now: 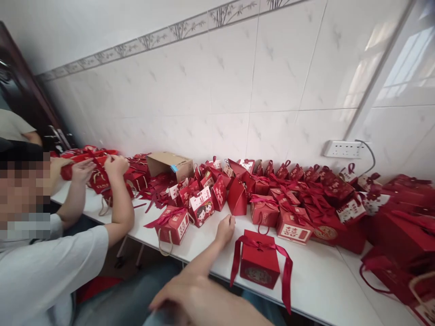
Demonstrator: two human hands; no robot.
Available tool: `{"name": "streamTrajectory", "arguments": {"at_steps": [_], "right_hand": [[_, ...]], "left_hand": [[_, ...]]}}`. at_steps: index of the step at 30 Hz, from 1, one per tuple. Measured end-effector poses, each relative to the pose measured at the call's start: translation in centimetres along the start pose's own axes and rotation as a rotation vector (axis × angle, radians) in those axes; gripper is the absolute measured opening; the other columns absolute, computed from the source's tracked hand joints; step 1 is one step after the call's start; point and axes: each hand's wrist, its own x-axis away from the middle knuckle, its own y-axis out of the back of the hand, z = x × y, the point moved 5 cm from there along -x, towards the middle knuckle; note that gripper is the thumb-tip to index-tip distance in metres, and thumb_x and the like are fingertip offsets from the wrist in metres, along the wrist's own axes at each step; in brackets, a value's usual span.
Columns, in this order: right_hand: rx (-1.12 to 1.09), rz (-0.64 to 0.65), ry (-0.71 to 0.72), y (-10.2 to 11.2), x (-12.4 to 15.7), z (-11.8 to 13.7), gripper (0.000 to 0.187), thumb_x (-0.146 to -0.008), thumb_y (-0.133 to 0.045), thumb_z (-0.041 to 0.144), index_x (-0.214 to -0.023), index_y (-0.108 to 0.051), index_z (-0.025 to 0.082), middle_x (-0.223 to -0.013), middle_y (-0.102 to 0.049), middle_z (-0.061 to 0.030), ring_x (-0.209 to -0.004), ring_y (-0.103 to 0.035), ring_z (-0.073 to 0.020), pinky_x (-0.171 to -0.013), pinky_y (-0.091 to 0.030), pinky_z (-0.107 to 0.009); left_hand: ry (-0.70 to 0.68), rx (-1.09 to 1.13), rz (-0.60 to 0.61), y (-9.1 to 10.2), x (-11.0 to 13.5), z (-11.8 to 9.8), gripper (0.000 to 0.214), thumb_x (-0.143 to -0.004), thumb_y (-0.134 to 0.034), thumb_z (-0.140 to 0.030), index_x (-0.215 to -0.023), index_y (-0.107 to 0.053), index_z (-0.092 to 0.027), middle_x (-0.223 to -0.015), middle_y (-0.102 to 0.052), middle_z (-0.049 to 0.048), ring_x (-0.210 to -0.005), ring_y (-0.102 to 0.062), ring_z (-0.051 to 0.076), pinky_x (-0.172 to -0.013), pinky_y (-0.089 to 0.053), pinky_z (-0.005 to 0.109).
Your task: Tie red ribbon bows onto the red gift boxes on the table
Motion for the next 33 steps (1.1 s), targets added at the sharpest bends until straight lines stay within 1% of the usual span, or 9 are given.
{"name": "streamTrajectory", "arguments": {"at_steps": [3, 5, 7, 9, 12, 15, 21, 25, 33], "right_hand": [[-0.037, -0.115, -0.068, 4.2, 3.2, -2.7, 0.02, -0.085, -0.057, 0.041, -0.089, -0.067, 0.025, -0.089, -0.071, -0.0034, -0.081, -0.067, -0.0192, -0.074, -0.053, -0.025], [-0.029, -0.387, -0.2, 8.4, 6.2, -5.6, 0.03, -0.092, -0.044, 0.041, -0.082, -0.064, 0.021, -0.079, -0.068, -0.0057, -0.074, -0.064, -0.0182, -0.069, -0.051, -0.025], [0.05, -0.667, -0.362, 12.0, 9.1, -8.4, 0.034, -0.093, -0.042, 0.046, -0.077, -0.059, 0.021, -0.078, -0.065, -0.0063, -0.078, -0.063, -0.0205, -0.071, -0.05, -0.028], [0.145, -0.783, -0.466, 14.0, 10.8, -10.8, 0.034, -0.089, -0.047, 0.052, -0.082, -0.06, 0.021, -0.085, -0.066, -0.0072, -0.084, -0.062, -0.0233, -0.078, -0.05, -0.032], [0.139, -0.709, -0.589, 14.4, 10.9, -13.9, 0.04, -0.084, -0.049, 0.058, -0.089, -0.061, 0.02, -0.096, -0.066, -0.0091, -0.091, -0.062, -0.025, -0.08, -0.049, -0.035], [0.055, -0.568, -0.711, 13.3, 10.1, -15.6, 0.045, -0.083, -0.047, 0.063, -0.076, -0.059, 0.02, -0.078, -0.065, -0.006, -0.076, -0.061, -0.0223, -0.072, -0.048, -0.032], [-0.198, -0.424, -0.687, 12.9, 9.0, -15.2, 0.047, -0.078, -0.054, 0.063, -0.059, -0.047, 0.021, -0.06, -0.051, 0.0012, -0.06, -0.051, -0.0149, -0.061, -0.043, -0.027], [-0.293, -0.378, -0.694, 13.2, 9.5, -15.5, 0.043, -0.08, -0.058, 0.058, -0.061, -0.051, 0.02, -0.06, -0.053, 0.0012, -0.059, -0.05, -0.0134, -0.061, -0.041, -0.025], [-0.403, -0.356, -0.794, 13.3, 11.0, -17.2, 0.048, -0.071, -0.066, 0.063, -0.056, -0.051, 0.019, -0.054, -0.043, 0.0031, -0.051, -0.037, -0.0104, -0.051, -0.029, -0.026]], "left_hand": [[-0.032, 0.101, 0.096, 0.9, 1.4, -0.3, 0.042, -0.096, -0.027, -0.042, -0.079, -0.055, -0.015, -0.074, -0.06, 0.0038, -0.073, -0.059, 0.016, -0.073, -0.049, 0.033], [-0.062, 0.15, 0.2, 1.3, 2.9, -0.4, 0.048, -0.092, -0.026, -0.053, -0.075, -0.053, -0.016, -0.072, -0.06, 0.0041, -0.071, -0.059, 0.018, -0.068, -0.048, 0.032], [-0.101, 0.184, 0.297, 1.5, 4.3, -0.7, 0.051, -0.087, -0.031, -0.061, -0.077, -0.054, -0.017, -0.079, -0.061, 0.0048, -0.079, -0.059, 0.019, -0.074, -0.047, 0.033], [-0.119, 0.202, 0.371, 1.3, 5.4, -1.2, 0.048, -0.085, -0.037, -0.062, -0.08, -0.055, -0.017, -0.083, -0.061, 0.0032, -0.083, -0.058, 0.019, -0.078, -0.045, 0.032], [-0.163, 0.133, 0.429, 0.7, 6.0, -2.3, 0.038, -0.087, -0.042, -0.055, -0.081, -0.052, -0.019, -0.078, -0.057, -0.0007, -0.076, -0.054, 0.016, -0.075, -0.042, 0.029], [-0.131, 0.15, 0.497, 0.1, 6.0, -2.9, 0.036, -0.086, -0.046, -0.053, -0.073, -0.048, -0.019, -0.068, -0.051, -0.0032, -0.066, -0.05, 0.014, -0.066, -0.041, 0.026], [-0.097, 0.203, 0.662, 0.4, 5.7, -3.7, 0.037, -0.084, -0.051, -0.049, -0.063, -0.044, -0.019, -0.06, -0.047, -0.0034, -0.058, -0.045, 0.011, -0.057, -0.037, 0.023], [-0.039, 0.271, 0.789, 0.3, 5.6, -3.8, 0.036, -0.085, -0.053, -0.046, -0.063, -0.043, -0.019, -0.057, -0.037, -0.0054, -0.051, -0.033, 0.008, -0.05, -0.028, 0.022], [0.033, 0.306, 0.822, -0.4, 5.8, -1.7, 0.041, -0.086, -0.049, -0.053, -0.065, -0.038, -0.019, -0.062, -0.036, -0.0046, -0.054, -0.03, 0.009, -0.051, -0.025, 0.023]]}}
